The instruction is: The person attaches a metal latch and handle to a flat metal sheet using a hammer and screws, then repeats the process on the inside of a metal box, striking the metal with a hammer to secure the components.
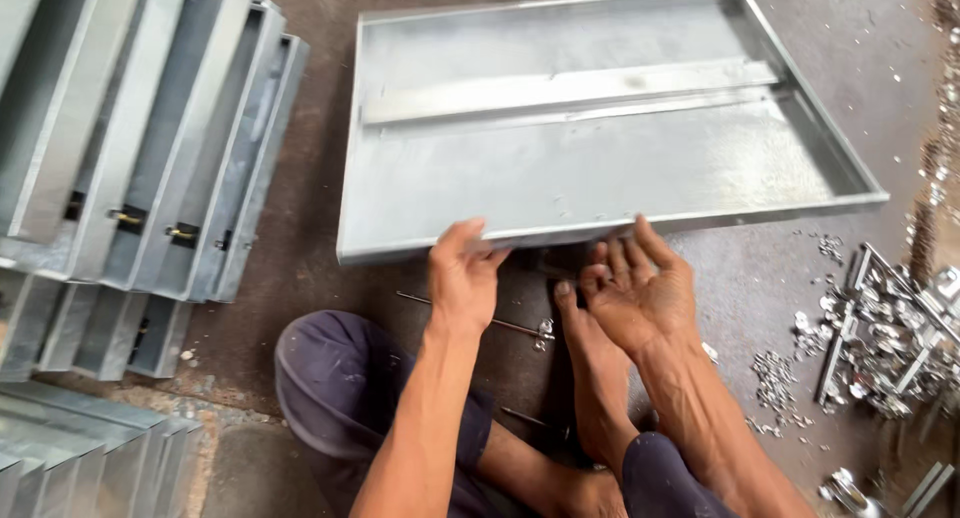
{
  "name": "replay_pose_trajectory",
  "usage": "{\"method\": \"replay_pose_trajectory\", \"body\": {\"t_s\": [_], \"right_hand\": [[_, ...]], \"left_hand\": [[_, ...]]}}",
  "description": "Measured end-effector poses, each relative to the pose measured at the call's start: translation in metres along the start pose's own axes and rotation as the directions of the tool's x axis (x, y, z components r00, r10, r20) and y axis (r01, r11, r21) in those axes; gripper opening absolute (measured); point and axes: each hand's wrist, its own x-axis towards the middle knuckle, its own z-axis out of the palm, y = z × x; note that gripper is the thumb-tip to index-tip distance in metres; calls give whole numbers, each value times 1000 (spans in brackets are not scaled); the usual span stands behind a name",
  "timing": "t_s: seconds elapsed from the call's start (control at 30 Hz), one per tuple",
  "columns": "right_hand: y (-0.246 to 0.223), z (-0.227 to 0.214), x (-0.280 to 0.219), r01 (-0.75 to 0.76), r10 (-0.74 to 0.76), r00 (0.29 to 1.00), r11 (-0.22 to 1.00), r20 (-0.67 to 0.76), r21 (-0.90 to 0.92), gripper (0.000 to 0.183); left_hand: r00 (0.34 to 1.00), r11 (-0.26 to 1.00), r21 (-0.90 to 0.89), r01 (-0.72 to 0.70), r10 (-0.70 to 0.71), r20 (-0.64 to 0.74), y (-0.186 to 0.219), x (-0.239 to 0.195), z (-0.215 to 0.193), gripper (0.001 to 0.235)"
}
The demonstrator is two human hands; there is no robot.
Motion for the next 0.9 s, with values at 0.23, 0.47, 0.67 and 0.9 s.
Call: {"method": "replay_pose_trajectory", "body": {"t_s": [0.23, 0.47, 0.67, 0.9], "right_hand": [[6, -9, -19, -72, 48, 981, 989, 189, 127, 48], [-4, -28, 9, 215, -78, 940, 891, 333, -400, 51], [-20, -44, 30, 327, -36, 394, -928, 918, -177, 111], [-31, -17, 80, 269, -200, 652, -841, 732, -469, 108]], "left_hand": [[942, 957, 180, 227, -263, 207, -77, -17, 22, 29], [958, 949, 132, 287, -286, -27, -95, 2, 36, 23], [976, 963, 190, 193, -208, 61, -52, 32, 38, 20], [957, 945, 257, 200, -245, 157, -17, 51, 60, 22]]}}
